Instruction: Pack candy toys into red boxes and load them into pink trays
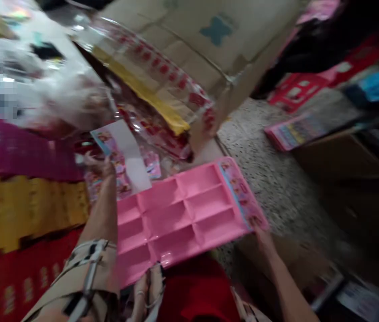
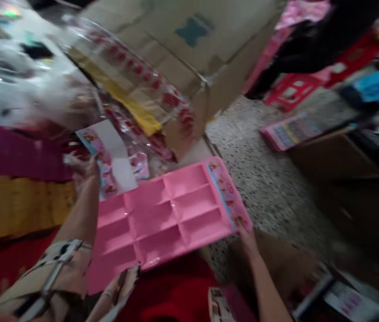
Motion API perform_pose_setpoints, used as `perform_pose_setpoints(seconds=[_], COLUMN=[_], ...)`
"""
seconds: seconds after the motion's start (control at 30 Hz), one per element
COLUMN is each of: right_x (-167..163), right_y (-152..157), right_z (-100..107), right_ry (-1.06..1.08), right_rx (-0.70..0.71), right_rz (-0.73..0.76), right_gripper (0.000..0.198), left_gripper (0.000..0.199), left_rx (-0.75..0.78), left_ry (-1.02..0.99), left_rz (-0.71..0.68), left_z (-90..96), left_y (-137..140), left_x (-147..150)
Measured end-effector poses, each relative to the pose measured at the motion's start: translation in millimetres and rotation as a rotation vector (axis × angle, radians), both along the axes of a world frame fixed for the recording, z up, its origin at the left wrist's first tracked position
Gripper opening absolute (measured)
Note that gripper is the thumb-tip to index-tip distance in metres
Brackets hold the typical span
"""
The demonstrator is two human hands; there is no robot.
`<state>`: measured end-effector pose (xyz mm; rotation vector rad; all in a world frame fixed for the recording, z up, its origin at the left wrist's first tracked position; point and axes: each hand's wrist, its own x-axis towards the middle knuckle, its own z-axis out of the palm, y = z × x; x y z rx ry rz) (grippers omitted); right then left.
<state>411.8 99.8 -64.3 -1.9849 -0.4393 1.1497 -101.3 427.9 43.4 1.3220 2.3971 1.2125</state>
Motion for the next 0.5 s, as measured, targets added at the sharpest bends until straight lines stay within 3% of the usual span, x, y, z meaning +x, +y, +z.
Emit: perform_pose_setpoints(seconds=[0.07, 0.1, 0.13, 0.2, 0.23, 0.3, 0.33, 0.4, 0.5], right_x=[8.2, 13.5, 18.3, 23.5, 23.1, 15.4, 8.9, -5.5, -13.0], right_y=[-5.1, -7.9, -10.5, -14.3, -15.4, -16.6, -17.2, -19.1, -23.9], right_z=[-4.8, -5.9, -4.9, 5.5, 15.0, 40.3, 54.7, 82.4, 107.1], right_ry=[0.030, 0.048, 0.066, 0.106, 0.128, 0.145, 0.127, 0.044, 0.004], right_rx=[0.017, 0.024, 0.030, 0.043, 0.054, 0.085, 0.100, 0.125, 0.173], right_rz=[0.003, 0.013, 0.022, 0.038, 0.046, 0.091, 0.121, 0.174, 0.313], right_gripper=[0.075, 0.078, 0.081, 0.080, 0.078, 0.072, 0.069, 0.064, 0.065], left_gripper=[0.057, 0.045, 0.036, 0.032, 0.036, 0.064, 0.072, 0.057, 0.023], left_rx=[-0.010, -0.061, -0.171, -0.271, -0.308, -0.451, -0.540, -0.693, -0.714], left_ry=[0.033, 0.038, -0.002, -0.059, -0.081, -0.062, 0.022, 0.192, 0.195], left_rz=[-0.022, -0.146, -0.389, -0.698, -0.829, -1.108, -1.148, -1.100, -0.928], left_z=[-15.5, -23.2, -30.5, -44.3, -51.1, -62.7, -66.4, -68.1, -58.4], left_y=[-37.3, -70.1, -110.4, -201.1, -244.3, -311.8, -333.4, -353.8, -351.1], left_x=[44.2, 72.4, 104.7, 180.0, 220.5, 297.9, 330.8, 377.4, 395.7])
